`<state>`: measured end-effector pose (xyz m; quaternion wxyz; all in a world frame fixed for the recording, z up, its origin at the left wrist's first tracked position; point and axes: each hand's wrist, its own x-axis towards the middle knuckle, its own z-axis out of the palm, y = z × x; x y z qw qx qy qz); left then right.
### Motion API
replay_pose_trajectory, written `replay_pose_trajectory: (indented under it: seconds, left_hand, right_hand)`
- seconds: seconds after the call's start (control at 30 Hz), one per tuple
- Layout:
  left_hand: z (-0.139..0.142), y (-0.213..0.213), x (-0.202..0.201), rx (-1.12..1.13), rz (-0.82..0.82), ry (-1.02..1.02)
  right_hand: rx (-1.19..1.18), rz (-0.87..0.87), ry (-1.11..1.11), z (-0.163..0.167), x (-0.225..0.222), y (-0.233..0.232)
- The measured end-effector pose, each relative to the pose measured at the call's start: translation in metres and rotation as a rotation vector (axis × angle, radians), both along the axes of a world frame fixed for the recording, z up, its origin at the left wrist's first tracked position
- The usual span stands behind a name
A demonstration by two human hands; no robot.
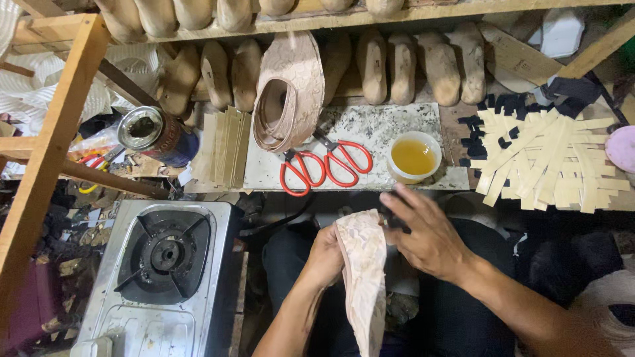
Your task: The person sits at a cluttered workbench and stretches a pale fabric shoe upper over a wooden shoe last, pressing and smoothing the material around the last by hand. They use a small flat stick to tuck and press the fabric edges, occasionally reaching toward a cup of yellow liquid and a glue tin on the bench.
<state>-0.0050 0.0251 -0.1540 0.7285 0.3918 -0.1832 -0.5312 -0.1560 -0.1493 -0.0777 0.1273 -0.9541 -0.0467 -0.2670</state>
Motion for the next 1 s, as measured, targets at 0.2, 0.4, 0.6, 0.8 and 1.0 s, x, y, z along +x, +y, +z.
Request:
replay_pose_trajectory:
  seconds: [0.2,0.4,0.6,0.8,1.0]
  left_hand:
    - [0.002,-0.006,0.004,0.058,0.024,-0.114]
    - [0.015,0.004,0.017,0.006,0.16,-0.468]
    - [0.013,0.004,0.033,0.12,0.332,-0.03]
    - [0.0,0.007,0.031,0.061,0.251,0.177]
    - [-0.007,0.01,0.029,0.04,0.22,0.281]
  right_hand:
    - [0.079,0.0,-0.003,0.002,0.002,0.002]
    - [0.154,0.071,0.108,-0.006,-0.001,0.0]
    - [0.076,-0.32,0.161,-0.014,0.018,-0.048]
    - [-0.011,-0.442,0.247,-0.005,0.042,-0.08]
    - [0.089,-0.461,0.124,-0.009,0.034,-0.083]
